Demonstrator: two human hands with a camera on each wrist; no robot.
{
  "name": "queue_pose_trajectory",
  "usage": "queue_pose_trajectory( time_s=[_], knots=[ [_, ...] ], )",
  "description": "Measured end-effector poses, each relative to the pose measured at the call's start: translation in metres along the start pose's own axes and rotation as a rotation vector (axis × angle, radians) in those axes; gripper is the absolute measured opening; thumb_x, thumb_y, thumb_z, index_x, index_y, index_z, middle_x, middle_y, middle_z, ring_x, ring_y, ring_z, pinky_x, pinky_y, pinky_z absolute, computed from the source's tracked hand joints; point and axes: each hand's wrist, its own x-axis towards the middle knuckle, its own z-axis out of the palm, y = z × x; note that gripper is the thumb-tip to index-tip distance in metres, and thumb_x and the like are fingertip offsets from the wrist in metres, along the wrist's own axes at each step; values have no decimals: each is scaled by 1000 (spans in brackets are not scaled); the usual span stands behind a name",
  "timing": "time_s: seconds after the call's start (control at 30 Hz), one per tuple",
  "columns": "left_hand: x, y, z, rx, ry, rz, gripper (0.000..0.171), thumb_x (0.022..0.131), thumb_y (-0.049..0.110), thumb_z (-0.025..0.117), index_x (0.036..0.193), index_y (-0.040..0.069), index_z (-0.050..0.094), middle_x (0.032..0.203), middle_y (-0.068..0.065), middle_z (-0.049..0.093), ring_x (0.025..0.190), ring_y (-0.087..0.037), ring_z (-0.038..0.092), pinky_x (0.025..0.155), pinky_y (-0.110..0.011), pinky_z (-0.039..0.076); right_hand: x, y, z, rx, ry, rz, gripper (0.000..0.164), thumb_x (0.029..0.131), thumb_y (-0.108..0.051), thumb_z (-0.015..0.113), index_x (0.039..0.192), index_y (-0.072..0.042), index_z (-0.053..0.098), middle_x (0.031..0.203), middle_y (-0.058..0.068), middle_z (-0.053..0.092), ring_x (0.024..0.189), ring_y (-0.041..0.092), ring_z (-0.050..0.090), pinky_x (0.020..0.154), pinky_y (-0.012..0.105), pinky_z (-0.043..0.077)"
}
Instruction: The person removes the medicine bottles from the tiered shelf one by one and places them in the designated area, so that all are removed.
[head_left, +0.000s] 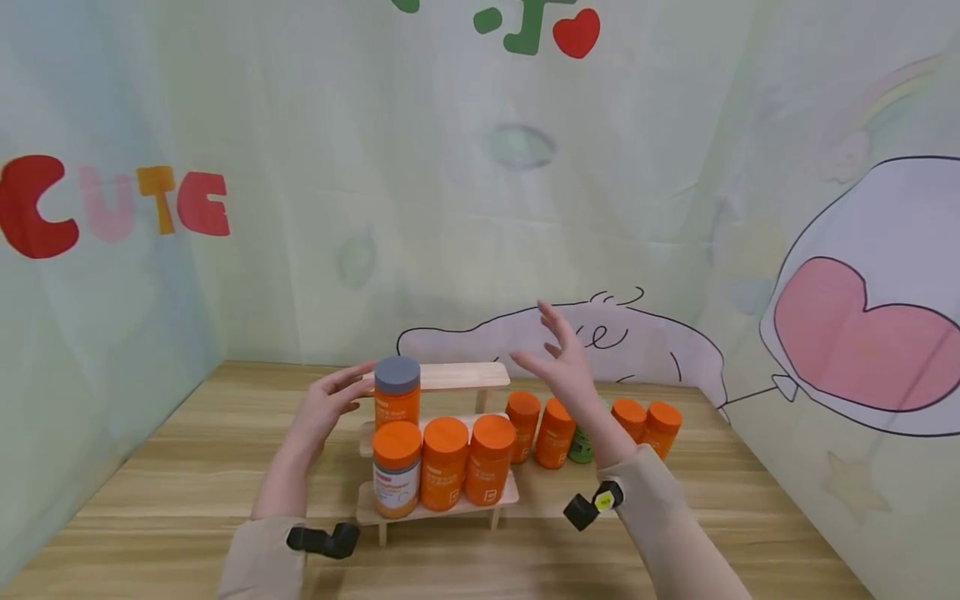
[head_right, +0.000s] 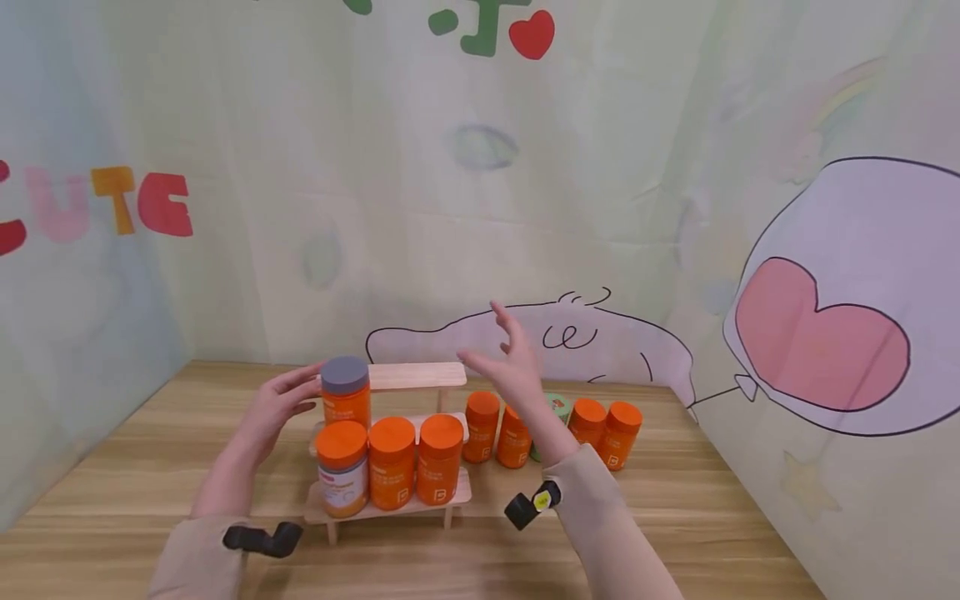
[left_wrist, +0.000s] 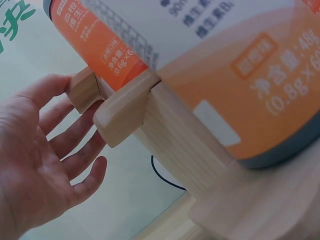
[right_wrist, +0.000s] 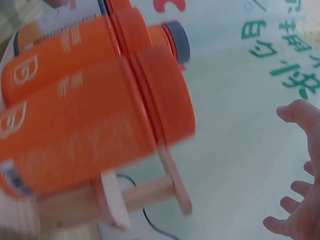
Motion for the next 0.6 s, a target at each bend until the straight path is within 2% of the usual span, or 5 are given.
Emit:
queue_pose_trajectory(
  time_s=[0.17,0.27,0.6],
  knots=[
    [1,0,0,-4,-3,-5,59,97,38,59,144,5,48,137,-4,58,94,5,60,96,-30,44,5,-15,28,13,-80,-55,79,85,-16,75,152,-18,34,157,4,34,144,24,32,115,50,30],
    [1,0,0,-11,-8,-11,59,97,39,59,145,6,47,140,-7,56,94,5,60,97,-31,43,6,-22,44,19,-139,-52,78,85,-17,75,152,-19,34,157,1,35,144,23,32,115,50,31],
    [1,-1,0,-16,-9,-7,58,97,38,59,144,5,48,133,0,60,95,4,60,98,-33,43,5,-38,90,60,-325,-29,79,86,-22,74,153,-21,32,157,-2,35,143,23,35,112,49,36]
  ],
)
